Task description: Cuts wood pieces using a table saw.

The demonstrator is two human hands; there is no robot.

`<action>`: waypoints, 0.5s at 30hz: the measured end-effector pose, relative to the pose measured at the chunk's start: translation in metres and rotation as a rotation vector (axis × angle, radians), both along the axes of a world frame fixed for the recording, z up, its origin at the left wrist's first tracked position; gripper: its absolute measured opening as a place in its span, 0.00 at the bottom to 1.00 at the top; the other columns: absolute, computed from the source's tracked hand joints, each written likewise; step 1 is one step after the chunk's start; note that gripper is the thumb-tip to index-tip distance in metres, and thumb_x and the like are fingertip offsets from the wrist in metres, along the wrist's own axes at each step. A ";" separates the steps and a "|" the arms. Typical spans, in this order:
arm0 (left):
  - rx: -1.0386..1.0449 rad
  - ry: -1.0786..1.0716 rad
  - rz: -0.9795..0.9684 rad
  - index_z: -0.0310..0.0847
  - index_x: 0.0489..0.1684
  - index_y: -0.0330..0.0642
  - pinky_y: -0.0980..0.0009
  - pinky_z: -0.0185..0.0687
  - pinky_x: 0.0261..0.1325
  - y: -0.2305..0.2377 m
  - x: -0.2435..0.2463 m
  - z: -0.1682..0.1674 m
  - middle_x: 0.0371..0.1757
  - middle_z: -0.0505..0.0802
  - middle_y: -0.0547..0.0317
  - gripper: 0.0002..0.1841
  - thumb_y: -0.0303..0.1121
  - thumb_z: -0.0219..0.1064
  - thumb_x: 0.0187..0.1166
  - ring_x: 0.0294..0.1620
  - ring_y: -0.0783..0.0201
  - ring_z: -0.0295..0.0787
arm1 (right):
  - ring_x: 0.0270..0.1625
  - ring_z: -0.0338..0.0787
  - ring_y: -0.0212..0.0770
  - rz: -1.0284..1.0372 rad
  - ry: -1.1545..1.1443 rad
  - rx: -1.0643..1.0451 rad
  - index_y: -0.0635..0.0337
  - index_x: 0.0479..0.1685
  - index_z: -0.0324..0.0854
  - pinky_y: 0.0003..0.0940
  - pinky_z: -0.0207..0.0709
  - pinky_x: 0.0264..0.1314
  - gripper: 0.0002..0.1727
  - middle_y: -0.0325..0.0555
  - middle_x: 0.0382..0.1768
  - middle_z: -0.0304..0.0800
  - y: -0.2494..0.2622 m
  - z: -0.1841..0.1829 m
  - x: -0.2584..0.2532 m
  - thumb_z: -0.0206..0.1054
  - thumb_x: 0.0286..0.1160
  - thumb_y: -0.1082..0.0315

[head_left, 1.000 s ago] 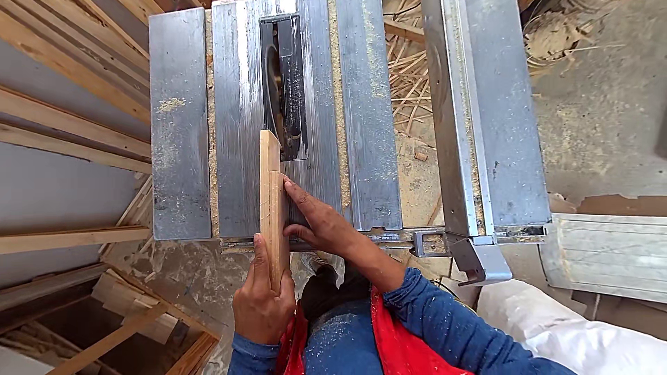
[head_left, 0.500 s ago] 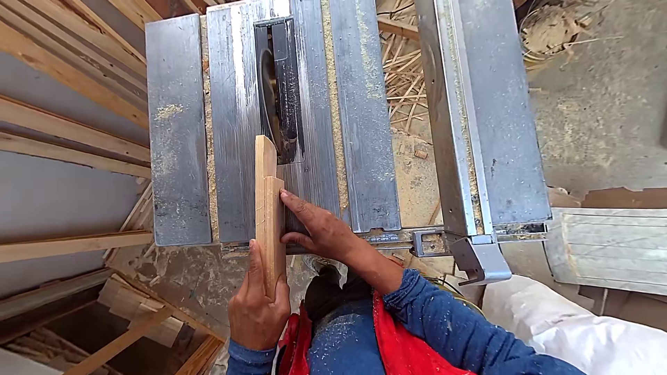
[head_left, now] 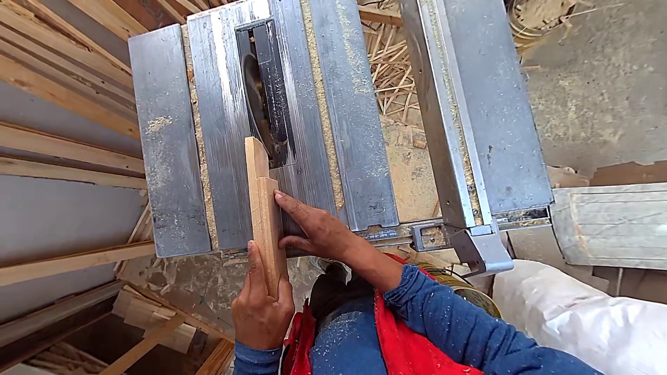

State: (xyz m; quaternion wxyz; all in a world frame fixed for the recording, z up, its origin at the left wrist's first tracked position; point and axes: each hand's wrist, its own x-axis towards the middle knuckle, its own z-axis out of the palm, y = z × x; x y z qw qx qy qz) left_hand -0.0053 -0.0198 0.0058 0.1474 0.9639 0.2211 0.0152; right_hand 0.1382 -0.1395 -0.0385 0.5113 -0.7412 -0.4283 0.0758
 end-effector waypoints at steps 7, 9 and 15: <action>-0.010 -0.002 -0.019 0.70 0.77 0.18 0.53 0.92 0.37 0.002 0.007 0.002 0.48 0.96 0.39 0.41 0.36 0.71 0.61 0.37 0.52 0.97 | 0.83 0.77 0.41 -0.004 0.025 0.019 0.69 0.88 0.60 0.35 0.74 0.83 0.46 0.58 0.85 0.70 -0.001 0.002 0.001 0.75 0.75 0.52; -0.021 -0.004 -0.018 0.70 0.77 0.18 0.54 0.92 0.38 0.003 0.009 0.001 0.49 0.96 0.39 0.41 0.37 0.72 0.61 0.38 0.53 0.97 | 0.83 0.77 0.41 -0.002 0.035 0.033 0.69 0.88 0.60 0.36 0.73 0.84 0.46 0.57 0.85 0.70 -0.001 0.001 0.002 0.75 0.76 0.53; -0.058 -0.006 0.009 0.70 0.76 0.17 0.56 0.93 0.43 0.003 0.016 0.001 0.49 0.96 0.40 0.41 0.38 0.73 0.63 0.40 0.55 0.97 | 0.85 0.74 0.41 -0.005 0.043 0.053 0.69 0.88 0.60 0.35 0.71 0.86 0.43 0.57 0.85 0.70 -0.001 0.000 0.002 0.74 0.78 0.55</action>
